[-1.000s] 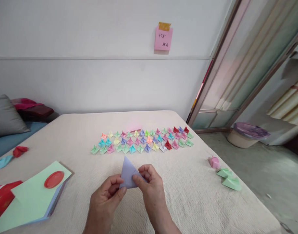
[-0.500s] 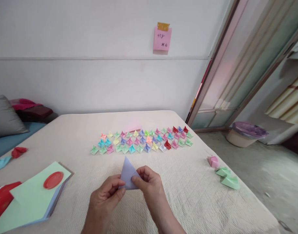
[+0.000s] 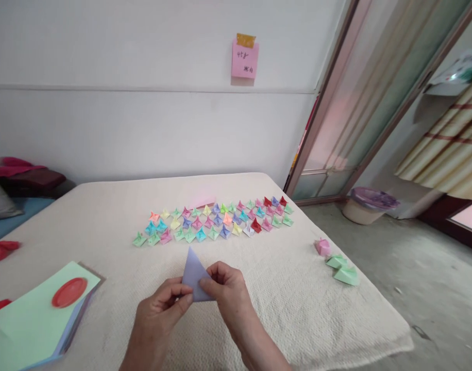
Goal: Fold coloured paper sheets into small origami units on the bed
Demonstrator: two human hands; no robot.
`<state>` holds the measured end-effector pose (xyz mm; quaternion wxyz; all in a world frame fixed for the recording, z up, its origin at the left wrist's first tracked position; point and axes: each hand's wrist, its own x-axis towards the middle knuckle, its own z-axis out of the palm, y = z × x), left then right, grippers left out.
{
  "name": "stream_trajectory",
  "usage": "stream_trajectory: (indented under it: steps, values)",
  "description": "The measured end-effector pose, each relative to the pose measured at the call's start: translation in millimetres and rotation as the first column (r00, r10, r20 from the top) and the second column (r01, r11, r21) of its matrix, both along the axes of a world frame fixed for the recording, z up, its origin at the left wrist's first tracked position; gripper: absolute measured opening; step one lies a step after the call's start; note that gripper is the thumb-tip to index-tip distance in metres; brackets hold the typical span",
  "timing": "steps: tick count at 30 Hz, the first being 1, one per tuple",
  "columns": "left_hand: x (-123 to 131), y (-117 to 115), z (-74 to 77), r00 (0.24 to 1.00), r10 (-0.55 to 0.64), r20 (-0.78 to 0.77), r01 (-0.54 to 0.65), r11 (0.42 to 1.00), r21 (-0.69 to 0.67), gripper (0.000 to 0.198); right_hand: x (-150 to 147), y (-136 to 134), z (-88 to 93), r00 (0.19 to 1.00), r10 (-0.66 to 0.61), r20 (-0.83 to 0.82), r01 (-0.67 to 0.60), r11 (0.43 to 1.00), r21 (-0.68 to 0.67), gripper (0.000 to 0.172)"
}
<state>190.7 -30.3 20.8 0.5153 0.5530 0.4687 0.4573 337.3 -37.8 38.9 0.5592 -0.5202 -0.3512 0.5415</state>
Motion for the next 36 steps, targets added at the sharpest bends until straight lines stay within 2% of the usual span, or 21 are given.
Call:
stream_trajectory:
  steps: [5,8,11,15,26,32,36]
  values:
    - [-1,2,5.0,0.999,-0.003,-0.043,0.002,1.000,-0.009,0.006,-1,-1,0.2,1.000,0.017,-0.011,-0.017,1.000,-0.012,0.012]
    - [-2,2,9.7,0.996,-0.014,-0.083,0.014,1.000,0.001,0.006,0,-3,2.9,0.994,0.102,-0.034,-0.104,0.993,-0.047,0.007]
    - [-2,1,12.9,0.991,-0.048,-0.124,0.052,0.998,0.027,0.007,0,-4,5.2,0.984,0.180,-0.016,-0.181,0.981,-0.073,0.015]
    - [-3,1,12.4,0.985,-0.081,-0.150,0.089,0.995,0.046,0.009,1,-5,6.8,0.976,0.218,-0.010,-0.218,0.972,-0.093,0.020]
    - [-2,2,15.0,0.993,-0.074,-0.086,0.076,0.997,0.021,0.009,2,-6,6.4,0.969,0.243,0.040,-0.239,0.968,-0.075,0.021]
    - [-4,5,15.9,0.996,-0.056,-0.072,0.056,0.998,0.001,0.008,4,-8,5.5,0.961,0.261,0.088,-0.251,0.962,-0.103,0.011]
    - [-9,10,18.4,0.996,-0.033,-0.086,0.032,0.999,-0.007,0.008,11,-9,8.1,0.953,0.289,0.095,-0.282,0.956,-0.077,0.013]
